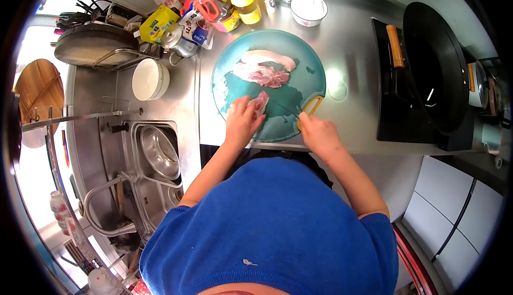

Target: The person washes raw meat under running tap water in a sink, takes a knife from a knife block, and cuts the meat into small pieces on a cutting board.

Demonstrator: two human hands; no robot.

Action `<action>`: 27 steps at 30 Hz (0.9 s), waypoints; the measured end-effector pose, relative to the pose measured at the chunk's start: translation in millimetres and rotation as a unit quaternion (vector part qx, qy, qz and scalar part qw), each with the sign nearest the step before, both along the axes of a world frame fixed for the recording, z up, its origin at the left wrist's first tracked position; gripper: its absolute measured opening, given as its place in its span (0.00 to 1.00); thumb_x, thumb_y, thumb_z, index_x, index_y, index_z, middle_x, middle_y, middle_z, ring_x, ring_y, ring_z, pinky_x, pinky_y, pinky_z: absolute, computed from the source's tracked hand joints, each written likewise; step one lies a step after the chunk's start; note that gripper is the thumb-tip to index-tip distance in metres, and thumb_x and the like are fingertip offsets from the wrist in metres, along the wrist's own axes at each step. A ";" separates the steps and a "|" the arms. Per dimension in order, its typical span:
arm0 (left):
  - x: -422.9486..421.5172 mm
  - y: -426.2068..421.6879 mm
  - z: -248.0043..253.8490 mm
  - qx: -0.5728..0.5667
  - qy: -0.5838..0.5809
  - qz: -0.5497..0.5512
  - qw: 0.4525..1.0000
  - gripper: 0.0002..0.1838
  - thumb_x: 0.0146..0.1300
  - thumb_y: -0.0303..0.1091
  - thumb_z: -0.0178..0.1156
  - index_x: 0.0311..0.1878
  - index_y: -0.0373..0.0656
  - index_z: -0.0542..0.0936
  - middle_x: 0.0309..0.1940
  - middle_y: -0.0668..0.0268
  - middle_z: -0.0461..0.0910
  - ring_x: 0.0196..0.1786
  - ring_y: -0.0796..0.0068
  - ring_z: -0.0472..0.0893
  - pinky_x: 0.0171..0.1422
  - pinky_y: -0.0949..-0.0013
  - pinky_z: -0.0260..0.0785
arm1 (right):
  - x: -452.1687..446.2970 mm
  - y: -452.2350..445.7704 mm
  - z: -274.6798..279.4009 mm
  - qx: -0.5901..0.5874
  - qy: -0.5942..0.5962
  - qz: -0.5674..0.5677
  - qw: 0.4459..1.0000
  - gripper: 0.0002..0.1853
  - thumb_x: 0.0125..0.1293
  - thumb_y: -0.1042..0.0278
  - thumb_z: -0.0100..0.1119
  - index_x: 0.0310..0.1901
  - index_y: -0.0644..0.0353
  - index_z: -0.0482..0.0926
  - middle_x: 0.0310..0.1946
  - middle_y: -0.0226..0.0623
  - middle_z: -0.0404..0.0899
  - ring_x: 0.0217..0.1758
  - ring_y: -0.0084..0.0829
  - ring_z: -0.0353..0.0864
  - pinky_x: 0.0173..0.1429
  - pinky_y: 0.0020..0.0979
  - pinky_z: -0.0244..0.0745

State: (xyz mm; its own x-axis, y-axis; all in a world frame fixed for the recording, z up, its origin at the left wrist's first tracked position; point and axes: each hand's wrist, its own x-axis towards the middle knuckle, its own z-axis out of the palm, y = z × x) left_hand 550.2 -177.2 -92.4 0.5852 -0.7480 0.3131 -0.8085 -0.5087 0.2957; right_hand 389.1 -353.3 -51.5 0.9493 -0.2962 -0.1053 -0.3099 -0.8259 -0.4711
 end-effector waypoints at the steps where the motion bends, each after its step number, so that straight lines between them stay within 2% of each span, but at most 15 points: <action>1: 2.6 -4.6 -10.8 -0.042 0.006 -0.051 0.998 0.23 0.49 0.36 0.66 0.49 0.38 0.76 0.47 0.57 0.74 0.46 0.56 0.75 0.49 0.58 0.70 | 2.2 0.9 -0.6 -0.001 0.001 0.000 1.000 0.04 0.64 0.70 0.50 0.37 0.58 0.68 0.25 0.44 0.77 0.28 0.47 0.79 0.32 0.44 0.74; 2: 3.3 -9.3 -21.1 -0.085 0.013 -0.103 0.991 0.20 0.49 0.32 0.64 0.46 0.36 0.76 0.48 0.58 0.74 0.47 0.56 0.75 0.49 0.59 0.70 | 4.5 1.3 -1.0 -0.018 0.015 0.017 1.000 0.04 0.62 0.71 0.50 0.37 0.58 0.68 0.26 0.43 0.76 0.28 0.47 0.79 0.32 0.44 0.74; 3: 1.3 -16.7 -21.4 -0.110 0.016 -0.099 0.989 0.13 0.49 0.24 0.61 0.40 0.34 0.78 0.42 0.59 0.76 0.46 0.59 0.76 0.49 0.62 0.71 | 5.8 1.4 -1.0 -0.035 0.030 0.033 0.998 0.04 0.61 0.72 0.50 0.37 0.58 0.68 0.26 0.43 0.76 0.28 0.46 0.80 0.32 0.44 0.74; 6: 3.2 -19.7 -37.8 -0.076 0.050 -0.095 0.991 0.13 0.49 0.21 0.59 0.41 0.34 0.78 0.41 0.60 0.76 0.45 0.61 0.76 0.46 0.64 0.72 | 6.9 -2.3 -0.3 -0.049 0.046 0.058 0.996 0.05 0.59 0.74 0.50 0.37 0.59 0.68 0.27 0.43 0.75 0.29 0.47 0.80 0.33 0.44 0.75; 7: 3.8 -20.1 -39.6 -0.078 0.051 -0.095 0.991 0.13 0.49 0.21 0.59 0.41 0.34 0.78 0.41 0.60 0.76 0.45 0.61 0.76 0.46 0.64 0.72 | 7.2 -3.5 0.6 -0.051 0.047 0.058 0.996 0.05 0.59 0.74 0.50 0.37 0.59 0.68 0.27 0.43 0.75 0.29 0.47 0.80 0.33 0.44 0.75; 9: 4.0 -20.6 -41.0 -0.112 0.024 -0.091 0.989 0.10 0.47 0.22 0.59 0.36 0.35 0.78 0.42 0.62 0.78 0.44 0.66 0.77 0.39 0.67 0.73 | 7.8 -5.4 2.3 -0.061 0.066 0.075 0.993 0.06 0.58 0.76 0.50 0.38 0.60 0.68 0.27 0.43 0.75 0.30 0.47 0.80 0.34 0.44 0.75; 15: -0.6 -18.8 -43.8 -0.086 0.056 -0.069 0.992 0.13 0.47 0.21 0.59 0.40 0.37 0.79 0.40 0.62 0.78 0.43 0.62 0.77 0.44 0.65 0.73 | 83.1 13.2 -32.9 -0.036 0.020 0.112 0.993 0.10 0.56 0.78 0.50 0.41 0.60 0.67 0.31 0.46 0.77 0.35 0.48 0.81 0.38 0.43 0.76; 18: 2.8 -15.3 -41.6 -0.096 0.026 -0.081 0.992 0.12 0.48 0.23 0.59 0.39 0.36 0.78 0.43 0.61 0.78 0.44 0.64 0.78 0.41 0.65 0.74 | 92.6 19.2 -31.8 -0.028 0.019 0.121 0.992 0.12 0.55 0.80 0.51 0.41 0.60 0.67 0.32 0.46 0.78 0.36 0.49 0.81 0.39 0.43 0.76; 22: 1.8 -15.1 -28.2 -0.148 0.054 -0.059 0.986 0.13 0.47 0.21 0.60 0.40 0.36 0.78 0.43 0.60 0.77 0.44 0.62 0.77 0.43 0.64 0.73 | 37.3 -9.7 -18.8 -0.044 0.088 0.106 0.989 0.12 0.53 0.80 0.52 0.40 0.60 0.67 0.32 0.46 0.78 0.36 0.49 0.81 0.40 0.43 0.76; 27: 1.8 -12.0 -35.9 -0.109 0.076 -0.071 0.989 0.15 0.46 0.21 0.61 0.42 0.36 0.78 0.42 0.61 0.77 0.43 0.61 0.77 0.44 0.64 0.73 | 42.1 -2.6 -0.6 -0.071 0.191 0.127 0.971 0.11 0.54 0.80 0.51 0.39 0.60 0.66 0.32 0.48 0.78 0.36 0.49 0.81 0.39 0.44 0.76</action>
State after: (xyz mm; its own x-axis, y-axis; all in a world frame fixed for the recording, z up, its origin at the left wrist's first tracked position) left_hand 551.9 -189.1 -128.3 0.5324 -0.7502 0.3921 -0.8044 -0.3042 0.5102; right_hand 431.2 -355.9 -52.0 0.8930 -0.0949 -0.4399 -0.2173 -0.9469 -0.2370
